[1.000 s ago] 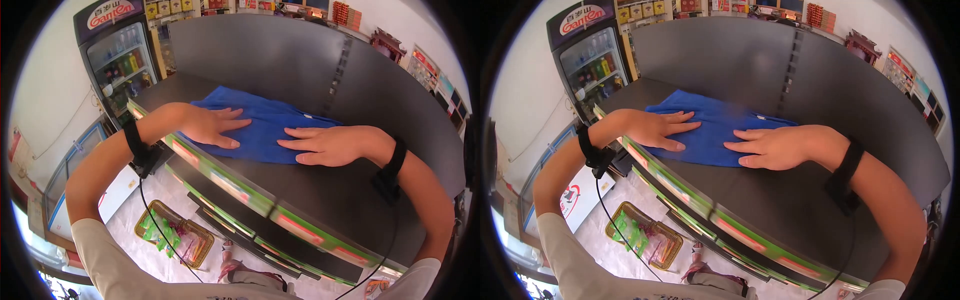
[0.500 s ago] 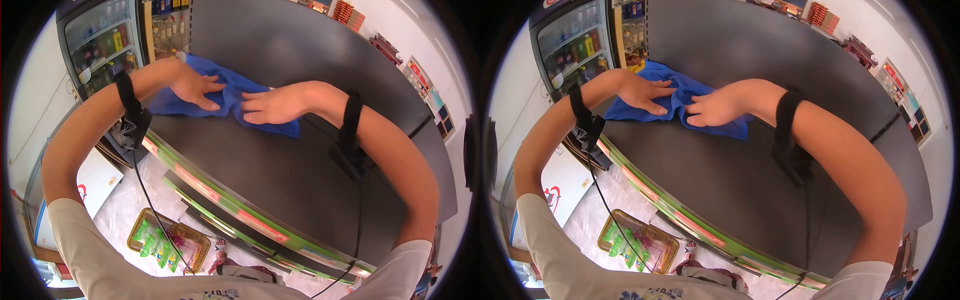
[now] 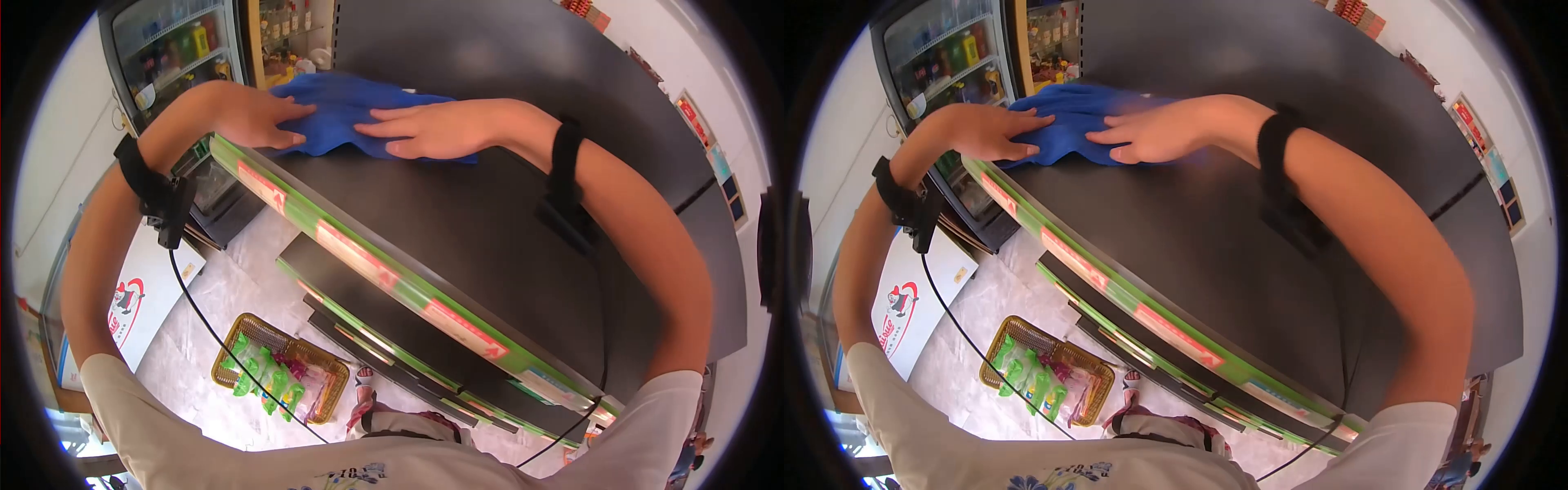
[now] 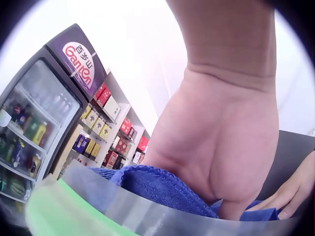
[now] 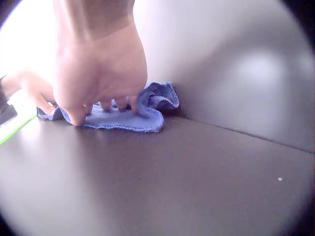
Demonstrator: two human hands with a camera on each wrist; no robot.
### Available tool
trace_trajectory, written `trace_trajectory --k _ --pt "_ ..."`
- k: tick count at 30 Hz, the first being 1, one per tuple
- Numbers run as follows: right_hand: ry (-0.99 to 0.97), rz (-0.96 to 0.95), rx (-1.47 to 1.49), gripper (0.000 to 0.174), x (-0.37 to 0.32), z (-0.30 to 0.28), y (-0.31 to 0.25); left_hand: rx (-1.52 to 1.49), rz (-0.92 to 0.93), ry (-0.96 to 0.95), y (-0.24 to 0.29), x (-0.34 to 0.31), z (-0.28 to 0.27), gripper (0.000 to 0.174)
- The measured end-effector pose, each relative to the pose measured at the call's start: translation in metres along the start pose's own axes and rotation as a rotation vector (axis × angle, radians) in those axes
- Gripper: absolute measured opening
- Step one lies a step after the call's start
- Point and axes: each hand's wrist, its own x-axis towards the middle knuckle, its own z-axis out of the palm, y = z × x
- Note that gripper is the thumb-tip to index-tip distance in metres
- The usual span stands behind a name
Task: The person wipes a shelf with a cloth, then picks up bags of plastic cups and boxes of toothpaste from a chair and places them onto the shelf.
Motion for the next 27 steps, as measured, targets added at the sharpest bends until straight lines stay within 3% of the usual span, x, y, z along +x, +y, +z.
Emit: trace_trajectory --k 3,6,8,11,15,19,20,21,22,23,24,26,27 --pt "-0.014 -0.062 0.037 0.051 -0.015 -0.002 -0.013 0.102 -0.088 0.046 0.029 -0.004 0.004 0.08" --pt "-0.098 -0.061 0.072 0.047 -0.042 -0.002 -0.027 0.09 -0.025 0.04 0.065 -0.006 0.0 0.08" --pt "-0.115 -0.198 0.027 0.047 -0.067 0.002 -0.029 0.118 0.069 0.017 0.112 -0.019 -0.015 0.068" --pt "-0.215 -0.021 0.042 0.054 -0.123 0.012 -0.038 0.181 0.181 0.016 0.184 -0.026 -0.03 0.056" --pt "-0.365 0.077 0.192 0.057 -0.232 0.034 -0.042 0.196 0.273 0.01 0.299 -0.049 -0.047 0.047" --pt "-0.197 0.046 0.019 0.054 -0.331 0.086 -0.055 0.272 0.301 0.046 0.408 -0.054 -0.051 0.044" --pt "-0.191 0.315 -0.048 0.053 -0.344 0.097 -0.067 0.259 0.401 0.123 0.423 -0.048 -0.048 0.041" --pt "-0.195 0.452 -0.045 0.055 -0.368 0.08 -0.09 0.235 0.497 0.193 0.425 -0.031 -0.04 0.038" --pt "-0.097 0.524 0.075 0.05 -0.383 0.077 -0.093 0.193 0.586 0.246 0.428 -0.024 -0.033 0.036" --pt "0.012 0.584 0.198 0.046 -0.398 0.074 -0.097 0.197 0.604 0.166 0.433 -0.025 -0.038 0.037" --pt "-0.047 0.604 0.256 0.051 -0.403 0.074 -0.091 0.133 0.451 0.093 0.449 -0.058 -0.052 0.041" --pt "-0.219 0.601 0.369 0.058 -0.408 0.073 -0.075 0.002 0.444 0.153 0.448 -0.068 -0.043 0.046" --pt "-0.212 0.515 0.337 0.056 -0.409 0.079 -0.069 -0.013 0.408 0.157 0.453 -0.076 -0.043 0.046"
